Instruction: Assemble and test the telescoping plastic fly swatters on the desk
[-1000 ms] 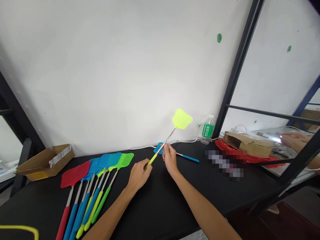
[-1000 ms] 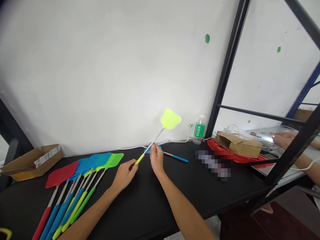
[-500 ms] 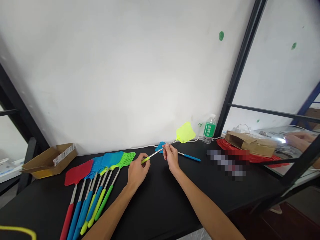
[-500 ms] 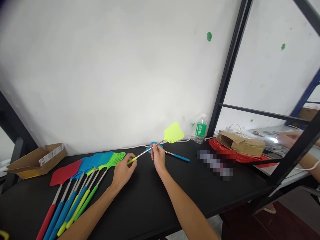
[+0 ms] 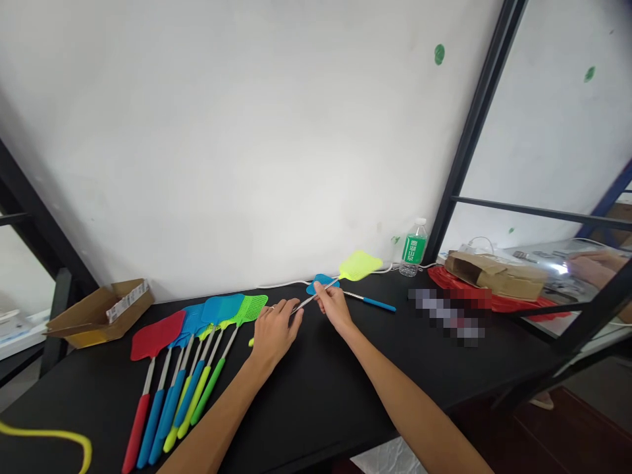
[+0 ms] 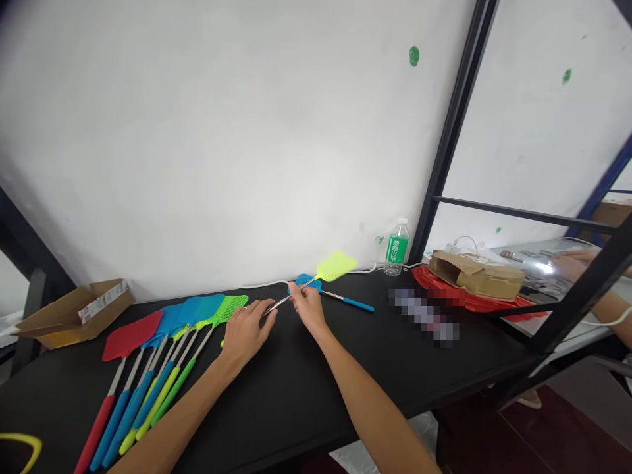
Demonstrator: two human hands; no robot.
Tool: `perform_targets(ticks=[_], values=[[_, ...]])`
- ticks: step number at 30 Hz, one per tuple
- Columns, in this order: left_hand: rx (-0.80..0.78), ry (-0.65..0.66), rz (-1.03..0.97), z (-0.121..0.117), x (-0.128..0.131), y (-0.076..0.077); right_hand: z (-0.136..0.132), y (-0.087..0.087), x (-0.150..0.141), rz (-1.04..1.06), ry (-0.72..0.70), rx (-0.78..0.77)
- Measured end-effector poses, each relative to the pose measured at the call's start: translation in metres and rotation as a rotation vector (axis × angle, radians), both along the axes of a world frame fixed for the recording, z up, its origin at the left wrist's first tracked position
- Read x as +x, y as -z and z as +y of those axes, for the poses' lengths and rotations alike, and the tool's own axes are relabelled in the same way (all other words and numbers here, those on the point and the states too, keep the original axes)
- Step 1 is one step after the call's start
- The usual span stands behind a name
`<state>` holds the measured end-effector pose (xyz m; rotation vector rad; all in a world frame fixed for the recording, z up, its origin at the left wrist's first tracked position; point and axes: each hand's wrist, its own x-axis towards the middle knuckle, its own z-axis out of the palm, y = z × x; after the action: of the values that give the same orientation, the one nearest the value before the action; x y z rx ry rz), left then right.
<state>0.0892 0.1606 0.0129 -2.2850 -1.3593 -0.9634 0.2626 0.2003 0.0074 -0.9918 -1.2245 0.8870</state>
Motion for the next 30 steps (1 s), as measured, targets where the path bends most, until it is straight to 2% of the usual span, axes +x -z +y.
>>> perform_targets(ticks=[5, 10, 16, 23, 30], values=[[0.05, 0.032, 0.104, -0.002, 0.003, 0.0, -0.007, 0.003, -0.014, -0.015, -0.189, -0.03], [0.027, 0.07, 0.122, -0.005, 0.005, -0.002, -0.011, 0.002, -0.016, -0.032, -0.185, -0.069], [-0.065, 0.126, 0.017, -0.007, 0.005, 0.0, -0.01, 0.007, -0.016, -0.114, -0.271, -0.069], [-0.194, 0.104, 0.028, -0.007, 0.005, -0.002, -0.01, 0.006, -0.017, -0.046, -0.316, -0.12], [-0.264, 0.089, 0.091, -0.01, 0.003, -0.008, -0.006, 0.007, -0.014, -0.038, -0.386, -0.062]])
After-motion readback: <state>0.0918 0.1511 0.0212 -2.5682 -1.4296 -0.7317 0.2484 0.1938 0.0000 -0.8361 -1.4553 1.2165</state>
